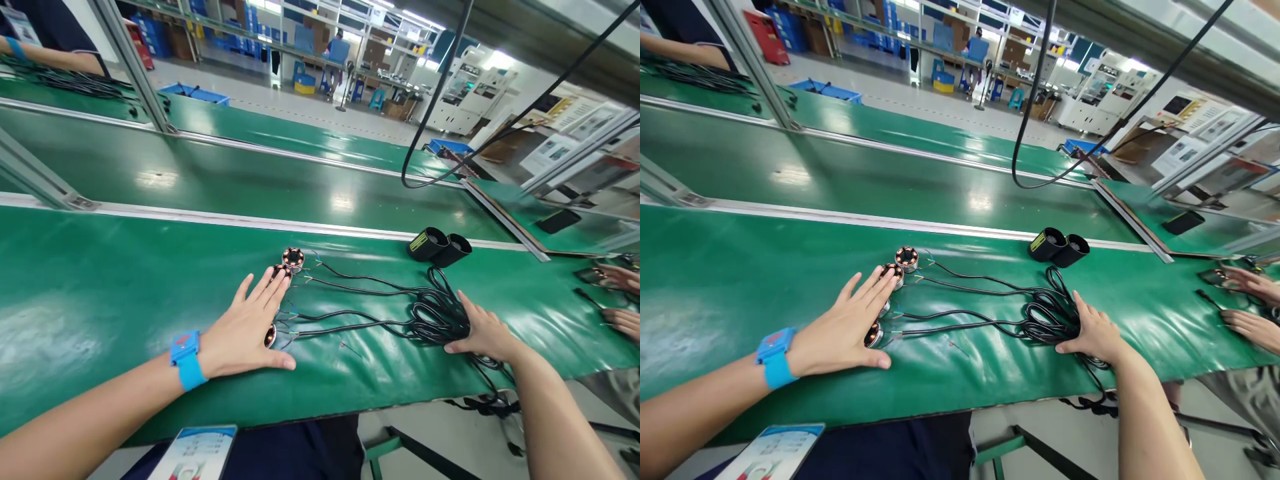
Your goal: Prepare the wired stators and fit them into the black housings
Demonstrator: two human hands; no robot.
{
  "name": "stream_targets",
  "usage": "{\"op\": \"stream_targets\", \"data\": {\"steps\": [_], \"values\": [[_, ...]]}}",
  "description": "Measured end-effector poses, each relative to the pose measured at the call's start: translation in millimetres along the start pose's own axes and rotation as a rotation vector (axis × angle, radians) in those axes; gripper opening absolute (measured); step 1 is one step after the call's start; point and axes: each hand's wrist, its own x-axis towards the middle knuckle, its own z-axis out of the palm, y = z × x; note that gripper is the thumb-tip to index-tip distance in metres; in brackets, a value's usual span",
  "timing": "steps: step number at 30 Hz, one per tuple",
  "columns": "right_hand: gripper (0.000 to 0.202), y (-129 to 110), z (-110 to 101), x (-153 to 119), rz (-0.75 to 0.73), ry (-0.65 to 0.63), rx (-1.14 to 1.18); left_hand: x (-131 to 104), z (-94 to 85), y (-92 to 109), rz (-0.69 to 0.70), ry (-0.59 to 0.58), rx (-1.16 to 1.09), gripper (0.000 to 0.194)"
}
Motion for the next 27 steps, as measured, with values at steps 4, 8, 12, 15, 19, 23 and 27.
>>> {"op": "stream_targets", "data": {"steps": [4, 8, 12, 15, 19, 23, 27], "values": [[0.09, -10, -2, -9, -0.064, -0.026, -0.016, 7, 7.7, -3, -0.024, 0.014, 0.037, 0.13], [0.045, -27, 1, -41, -0.062, 0.027, -0.135, 21, 8.3, -9, -0.071, 0.007, 0.03, 0.123], [0.037, -35, 4, -80, -0.09, 0.081, -0.068, 38, 19.1, -22, -0.061, 0.081, 0.036, 0.115], [0.028, -28, 14, -111, -0.054, 0.119, 0.017, 50, 30.0, -38, 0.033, 0.144, 0.012, 0.111], [0.029, -29, 38, -158, 0.038, 0.043, 0.241, 74, 33.2, -60, 0.223, 0.151, -0.035, 0.103], [0.029, -48, 59, -195, 0.164, -0.088, 0.36, 106, 31.8, -69, 0.444, 0.136, 0.001, 0.099], [0.053, -72, 76, -220, 0.274, -0.165, 0.417, 140, 40.0, -69, 0.606, 0.204, -0.026, 0.1]]}}
